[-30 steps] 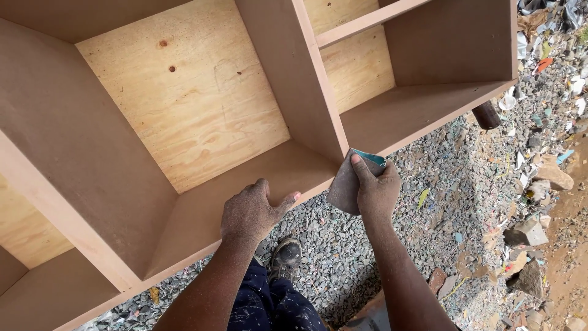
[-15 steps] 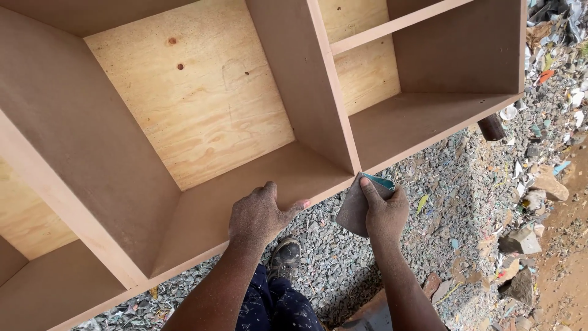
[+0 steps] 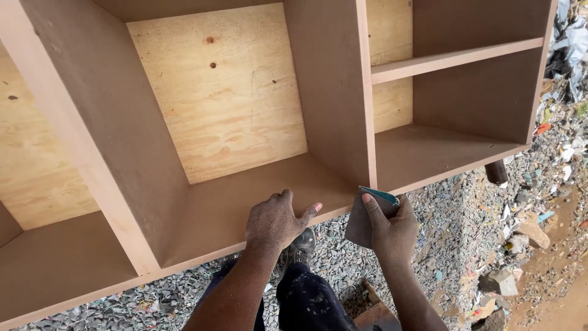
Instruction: Sanding the edges and interior corners of a wooden shelf unit using sandpaper to smooth the surfaces.
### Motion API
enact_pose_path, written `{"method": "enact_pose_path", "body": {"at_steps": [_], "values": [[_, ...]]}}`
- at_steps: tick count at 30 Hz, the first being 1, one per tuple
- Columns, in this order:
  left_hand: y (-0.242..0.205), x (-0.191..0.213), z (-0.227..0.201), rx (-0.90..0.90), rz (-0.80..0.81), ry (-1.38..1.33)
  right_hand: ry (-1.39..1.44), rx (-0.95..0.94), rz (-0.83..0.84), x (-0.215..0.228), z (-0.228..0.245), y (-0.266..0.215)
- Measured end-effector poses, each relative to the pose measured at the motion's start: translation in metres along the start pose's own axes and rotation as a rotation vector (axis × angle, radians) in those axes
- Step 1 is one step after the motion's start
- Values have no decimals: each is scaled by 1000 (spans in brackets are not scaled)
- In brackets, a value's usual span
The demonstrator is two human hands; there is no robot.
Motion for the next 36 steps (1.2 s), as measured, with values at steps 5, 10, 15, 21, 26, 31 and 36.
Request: {"method": "enact_pose_path", "body": {"at_steps": [5, 10, 15, 21, 26, 31, 36], "values": [[-4, 8, 1, 6, -4, -44, -121, 337, 236, -39, 55, 10], [-5, 23, 0, 80, -89, -87, -181, 472, 420, -77, 81, 32], [4, 8, 21, 433, -95, -581, -28, 186, 605, -123, 50, 49], [50, -22, 34, 509, -242, -1081, -81, 47, 893, -209, 11, 55], [112, -71, 69, 603, -255, -813, -307, -15, 907, -260, -25, 95], [180, -90, 88, 602, -132, -585, -771, 287, 863, -316, -65, 140], [209, -114, 105, 642, -75, -696, -939, 495, 760, -331, -44, 120]]}}
Point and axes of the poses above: each hand's wrist, its own y-axis towards the middle knuckle, its own x-axis out of the back of the hand, z = x × y, the point moved 3 cm from there along y, towards the middle knuckle, and after that the axes turned 10 degrees about -z, right-handed, at the moved point
